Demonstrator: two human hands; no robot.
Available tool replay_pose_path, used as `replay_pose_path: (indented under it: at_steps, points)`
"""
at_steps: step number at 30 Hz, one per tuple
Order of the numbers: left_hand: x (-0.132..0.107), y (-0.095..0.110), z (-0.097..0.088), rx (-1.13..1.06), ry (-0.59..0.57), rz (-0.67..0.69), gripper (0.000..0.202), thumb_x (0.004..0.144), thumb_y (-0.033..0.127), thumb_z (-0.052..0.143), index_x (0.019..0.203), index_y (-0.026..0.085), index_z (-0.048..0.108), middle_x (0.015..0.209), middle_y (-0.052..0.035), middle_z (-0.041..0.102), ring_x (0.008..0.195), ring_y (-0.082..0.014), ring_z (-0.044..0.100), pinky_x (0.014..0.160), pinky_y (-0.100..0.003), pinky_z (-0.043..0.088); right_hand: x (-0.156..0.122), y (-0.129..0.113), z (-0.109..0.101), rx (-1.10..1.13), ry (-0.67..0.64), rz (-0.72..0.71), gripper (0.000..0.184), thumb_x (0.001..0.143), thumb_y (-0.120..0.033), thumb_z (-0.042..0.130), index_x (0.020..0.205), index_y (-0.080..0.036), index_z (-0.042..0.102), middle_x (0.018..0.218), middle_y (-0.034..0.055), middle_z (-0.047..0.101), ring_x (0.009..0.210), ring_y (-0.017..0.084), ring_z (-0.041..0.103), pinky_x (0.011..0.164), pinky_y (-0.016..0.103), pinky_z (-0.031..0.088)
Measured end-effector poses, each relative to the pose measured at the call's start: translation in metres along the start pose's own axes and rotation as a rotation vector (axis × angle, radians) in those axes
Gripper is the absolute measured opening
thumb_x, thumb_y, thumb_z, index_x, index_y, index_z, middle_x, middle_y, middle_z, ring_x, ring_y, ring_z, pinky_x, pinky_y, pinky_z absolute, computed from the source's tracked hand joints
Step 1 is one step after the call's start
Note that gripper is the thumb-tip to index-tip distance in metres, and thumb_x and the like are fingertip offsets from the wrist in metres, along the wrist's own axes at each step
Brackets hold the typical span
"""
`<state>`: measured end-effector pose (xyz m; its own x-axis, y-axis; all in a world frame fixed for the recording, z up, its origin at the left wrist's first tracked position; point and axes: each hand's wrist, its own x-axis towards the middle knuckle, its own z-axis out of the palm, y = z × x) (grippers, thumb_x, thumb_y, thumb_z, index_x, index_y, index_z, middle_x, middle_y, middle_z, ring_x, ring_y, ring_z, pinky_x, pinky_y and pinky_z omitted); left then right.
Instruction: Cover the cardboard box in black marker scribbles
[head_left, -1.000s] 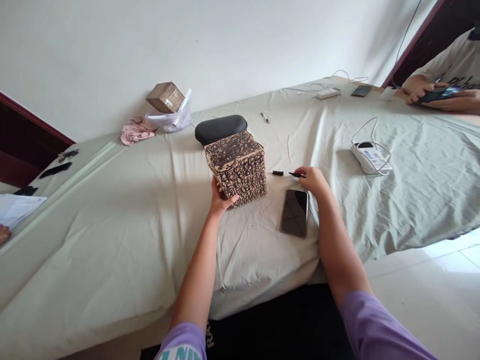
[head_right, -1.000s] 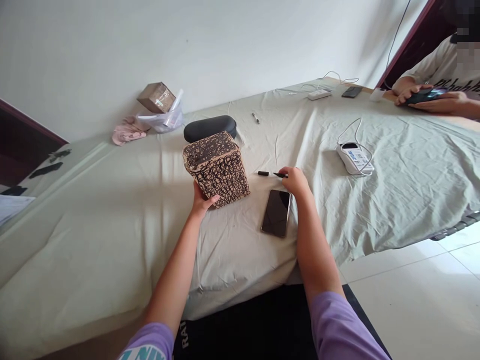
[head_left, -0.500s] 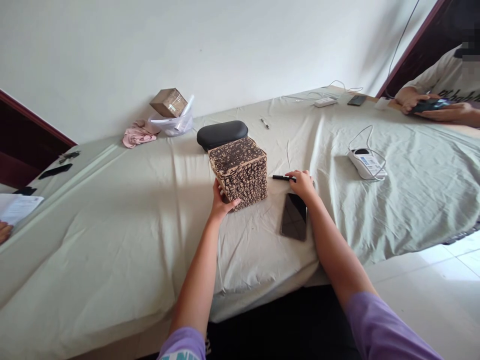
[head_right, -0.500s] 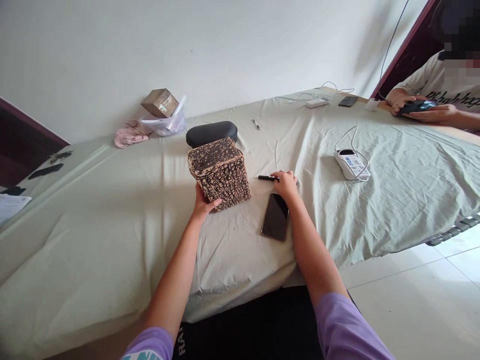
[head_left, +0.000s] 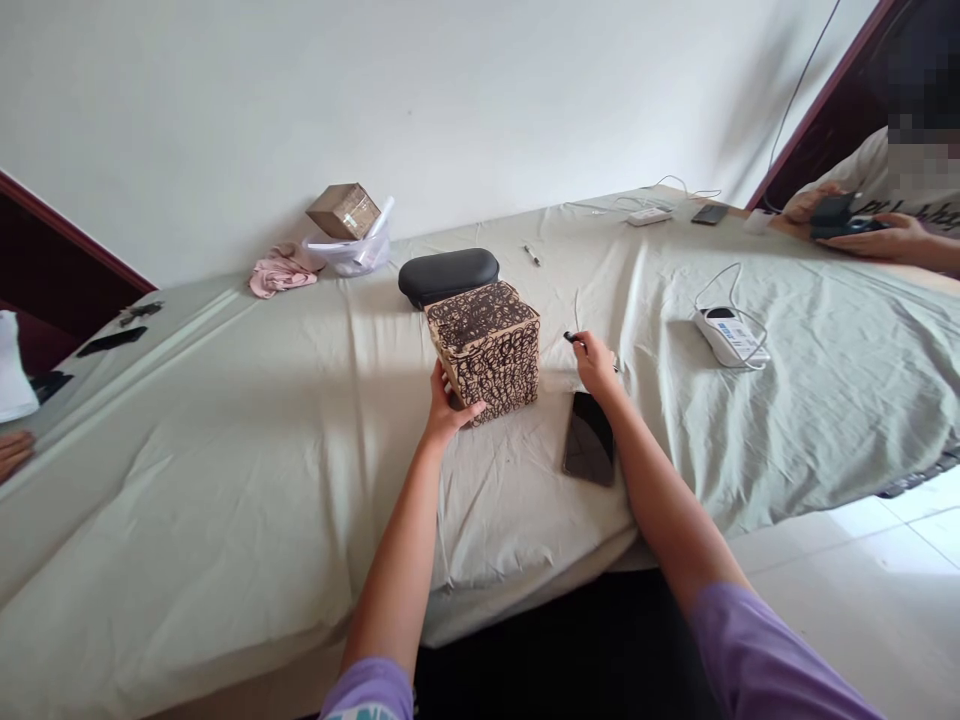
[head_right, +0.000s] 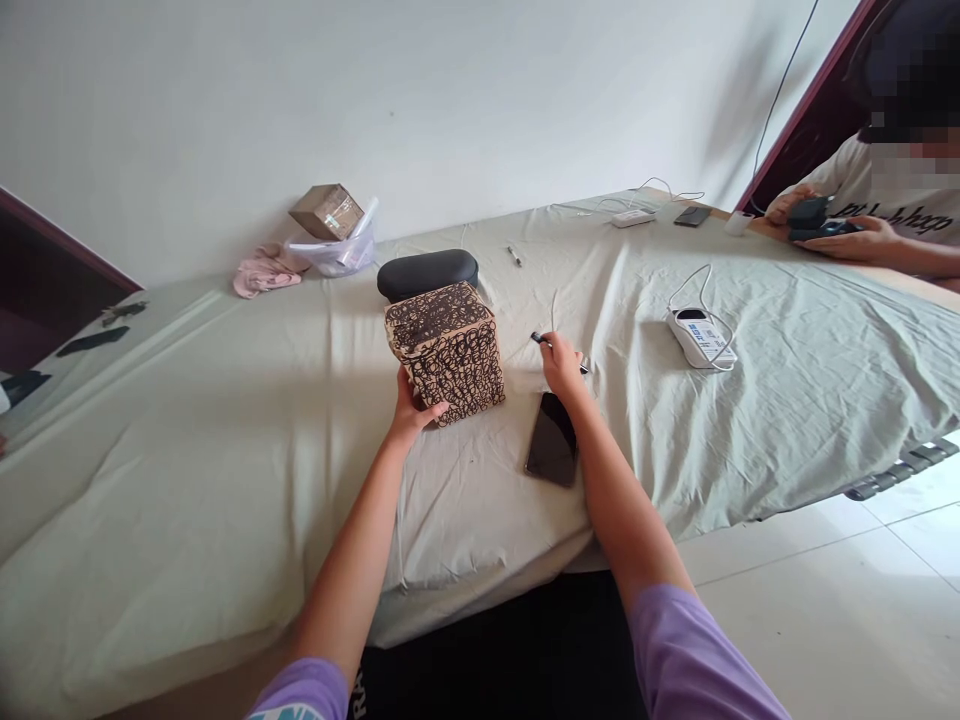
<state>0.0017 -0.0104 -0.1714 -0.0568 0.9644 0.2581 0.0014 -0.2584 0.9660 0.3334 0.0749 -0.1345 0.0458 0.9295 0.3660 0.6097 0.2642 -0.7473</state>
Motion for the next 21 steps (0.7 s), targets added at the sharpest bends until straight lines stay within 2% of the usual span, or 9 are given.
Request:
replay_pose_path:
  at_steps: [3, 5, 8, 12, 14, 16, 18, 19, 21]
  points:
    - [-0.001, 0.005, 0.001, 0.013, -0.005, 0.006, 0.137, 0.062, 0.052, 0.104, 0.169, 0.039, 0.02, 0.168, -0.0157, 0.039, 0.159, -0.0412, 0.044, 0.128, -0.065, 0.044, 0.001, -0.003, -0.009, 0.485, 0.177, 0.026, 0.043, 0.099, -0.069, 0.043, 0.091, -0.029, 0.056, 0.074, -0.0008, 0.052, 0.073, 0.022, 0.052, 0.075, 0.037, 0.05]
    - [-0.002, 0.007, 0.003, 0.007, 0.001, 0.008, 0.137, 0.061, 0.055, 0.103, 0.169, 0.04, 0.02, 0.17, -0.0158, 0.036, 0.159, -0.0415, 0.043, 0.128, -0.065, 0.044, 0.001, -0.007, -0.014, 0.743, 0.223, 0.064, 0.053, 0.094, -0.08, 0.042, 0.081, -0.029, 0.049, 0.067, -0.0037, 0.043, 0.061, 0.018, 0.044, 0.063, 0.033, 0.047]
    - [-0.002, 0.009, 0.004, -0.001, 0.015, 0.006, 0.14, 0.058, 0.056, 0.104, 0.169, 0.04, 0.021, 0.171, -0.0163, 0.036, 0.156, -0.0418, 0.047, 0.127, -0.065, 0.044, 0.0, -0.014, -0.021, 0.882, 0.207, 0.111, 0.058, 0.09, -0.085, 0.048, 0.073, -0.029, 0.043, 0.061, -0.0055, 0.037, 0.051, 0.015, 0.034, 0.052, 0.031, 0.042]
    - [-0.001, 0.009, 0.004, 0.001, 0.007, 0.001, 0.139, 0.058, 0.053, 0.105, 0.169, 0.039, 0.021, 0.169, -0.0169, 0.038, 0.156, -0.0416, 0.048, 0.127, -0.066, 0.043, -0.002, -0.019, -0.028, 0.781, 0.149, 0.132, 0.054, 0.093, -0.078, 0.04, 0.069, -0.03, 0.041, 0.058, -0.0037, 0.032, 0.049, 0.016, 0.032, 0.049, 0.033, 0.04]
    - [-0.001, 0.009, 0.004, -0.007, 0.016, 0.01, 0.139, 0.057, 0.054, 0.105, 0.168, 0.038, 0.022, 0.169, -0.017, 0.039, 0.157, -0.0418, 0.046, 0.127, -0.066, 0.043, -0.004, -0.019, -0.028, 0.654, 0.15, 0.121, 0.049, 0.096, -0.07, 0.034, 0.069, -0.03, 0.043, 0.059, -0.0018, 0.034, 0.052, 0.019, 0.039, 0.055, 0.035, 0.045]
    - [-0.002, 0.008, 0.005, -0.015, 0.033, 0.016, 0.141, 0.055, 0.054, 0.106, 0.168, 0.038, 0.024, 0.168, -0.0171, 0.039, 0.157, -0.0421, 0.046, 0.126, -0.066, 0.044, -0.008, -0.02, -0.024, 0.479, 0.107, 0.051, 0.042, 0.096, -0.06, 0.039, 0.072, -0.028, 0.052, 0.065, 0.0017, 0.047, 0.065, 0.022, 0.054, 0.069, 0.039, 0.053]
    - [-0.002, 0.008, 0.005, -0.017, 0.032, 0.004, 0.14, 0.056, 0.053, 0.105, 0.168, 0.038, 0.023, 0.168, -0.0167, 0.04, 0.155, -0.0413, 0.048, 0.126, -0.066, 0.045, -0.012, -0.02, -0.015, 0.275, -0.021, -0.05, 0.031, 0.092, -0.051, 0.05, 0.081, -0.026, 0.065, 0.082, 0.0061, 0.065, 0.089, 0.028, 0.065, 0.091, 0.045, 0.056]
    - [-0.003, 0.008, 0.005, -0.018, 0.027, -0.007, 0.139, 0.057, 0.052, 0.105, 0.168, 0.039, 0.023, 0.167, -0.0163, 0.041, 0.154, -0.0408, 0.05, 0.125, -0.065, 0.046, -0.014, -0.02, -0.01, 0.168, -0.104, -0.089, 0.029, 0.089, -0.048, 0.055, 0.089, -0.024, 0.072, 0.094, 0.0084, 0.071, 0.102, 0.031, 0.066, 0.101, 0.049, 0.053]
    - [-0.003, 0.009, 0.005, -0.025, 0.03, -0.015, 0.137, 0.058, 0.052, 0.105, 0.168, 0.04, 0.024, 0.166, -0.0149, 0.043, 0.153, -0.0399, 0.051, 0.124, -0.064, 0.047, -0.016, -0.019, 0.0, -0.019, -0.246, -0.127, 0.037, 0.085, -0.045, 0.063, 0.11, -0.023, 0.079, 0.116, 0.0126, 0.074, 0.122, 0.037, 0.061, 0.114, 0.058, 0.046]
